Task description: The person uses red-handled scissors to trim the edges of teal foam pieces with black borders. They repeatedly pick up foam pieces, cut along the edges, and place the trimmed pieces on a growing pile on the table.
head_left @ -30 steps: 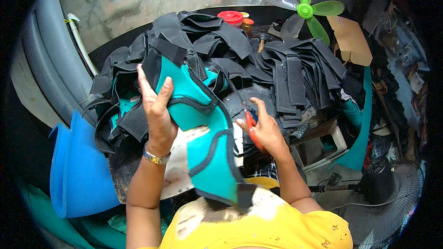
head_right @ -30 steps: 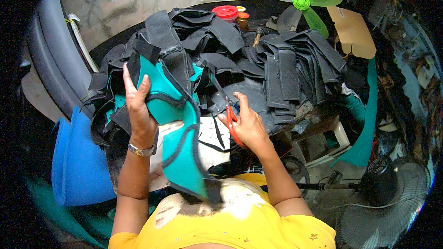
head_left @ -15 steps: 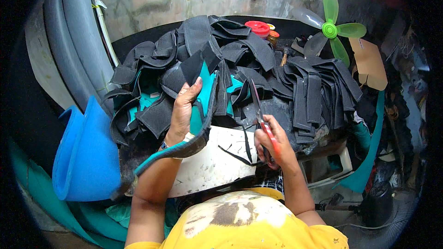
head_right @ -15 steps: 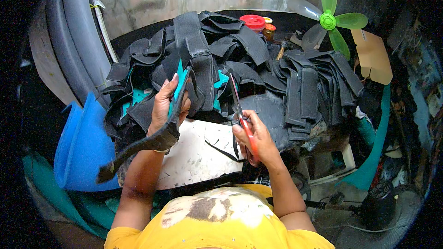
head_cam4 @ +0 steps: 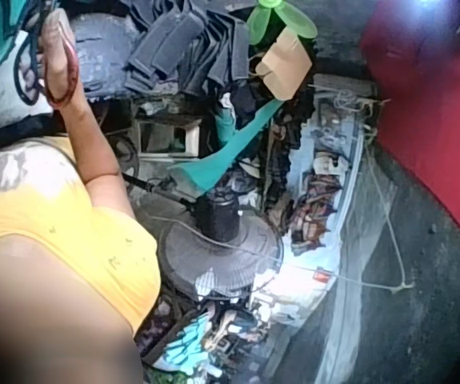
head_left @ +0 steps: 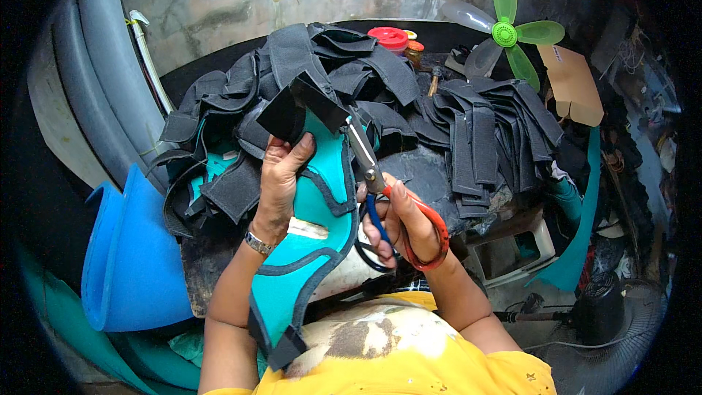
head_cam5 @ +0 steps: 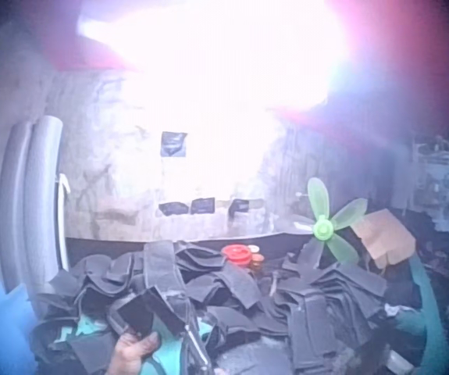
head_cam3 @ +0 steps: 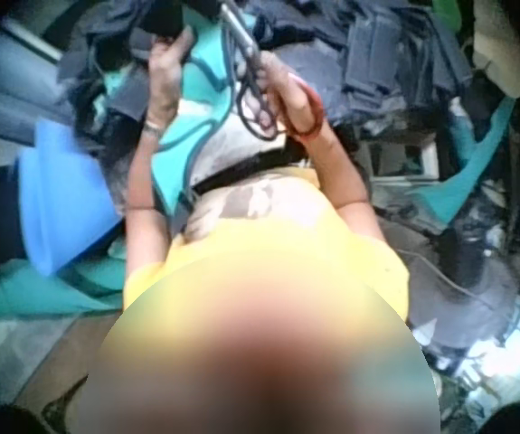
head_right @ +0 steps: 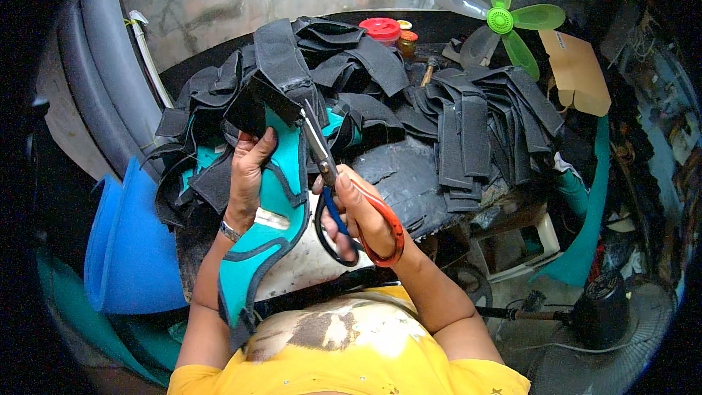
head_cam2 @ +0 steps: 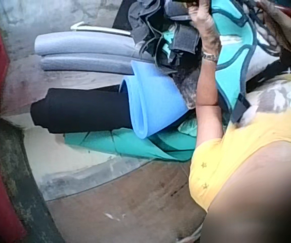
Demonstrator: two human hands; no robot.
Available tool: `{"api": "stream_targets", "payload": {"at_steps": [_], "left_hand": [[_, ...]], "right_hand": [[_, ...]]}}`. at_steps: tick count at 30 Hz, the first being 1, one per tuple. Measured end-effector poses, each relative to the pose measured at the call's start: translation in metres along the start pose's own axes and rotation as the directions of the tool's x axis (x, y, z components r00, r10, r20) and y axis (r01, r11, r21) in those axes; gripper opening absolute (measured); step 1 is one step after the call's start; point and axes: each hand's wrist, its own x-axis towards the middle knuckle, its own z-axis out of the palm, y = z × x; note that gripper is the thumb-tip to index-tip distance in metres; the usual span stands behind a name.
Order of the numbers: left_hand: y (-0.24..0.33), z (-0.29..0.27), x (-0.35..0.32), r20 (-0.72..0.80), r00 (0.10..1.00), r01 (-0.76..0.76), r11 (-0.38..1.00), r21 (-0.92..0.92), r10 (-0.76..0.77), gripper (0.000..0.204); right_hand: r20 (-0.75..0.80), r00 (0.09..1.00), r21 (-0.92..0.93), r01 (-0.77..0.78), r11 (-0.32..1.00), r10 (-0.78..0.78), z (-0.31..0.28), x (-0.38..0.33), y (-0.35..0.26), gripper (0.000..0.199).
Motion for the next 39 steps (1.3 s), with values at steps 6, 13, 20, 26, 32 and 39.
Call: {"api": "stream_targets", "payload": {"at_steps": [6, 13, 20, 26, 32, 39], "left_hand": [[0.012, -0.008, 0.008, -0.221, 0.975, 0.088, 0.910, 0.405, 0.004, 0.035], [0.010, 0.003, 0.002, -0.265, 0.956, -0.030, 0.938, 0.345, 0.128, 0.063], [-0.020, -0.008, -0.003, -0.232, 0.973, 0.033, 0.989, 0.146, 0.001, 0.038], [-0.050, 0.014, -0.034, 0.073, 0.966, 0.231, 0.952, 0.202, -0.250, 0.040], [-0.037, 0.030, -0.035, 0.217, 0.894, 0.346, 0.912, 0.221, -0.392, 0.058], [-0.041, -0.025, -0.001, 0.324, 0.919, -0.378, -0.272, 0.885, -0.224, 0.053]], "right_hand": [[-0.377, 0.865, -0.736, -0.062, 0.674, -0.332, -0.036, 0.016, 0.020, 0.041], [-0.161, 0.948, -0.986, -0.144, 0.080, -0.274, -0.073, 0.023, 0.068, 0.059], [0.295, 0.621, -0.888, 0.458, 0.031, -0.726, -0.049, 0.030, 0.035, 0.110], [0.421, 0.247, -0.723, 0.672, -0.159, -0.873, -0.033, 0.047, 0.030, 0.094], [0.136, 0.112, -0.986, 0.115, -0.123, -0.984, -0.111, 0.033, -0.094, 0.077], [-0.594, 0.524, -0.668, -0.744, 0.012, -0.610, -0.216, 0.045, -0.107, 0.099]]}}
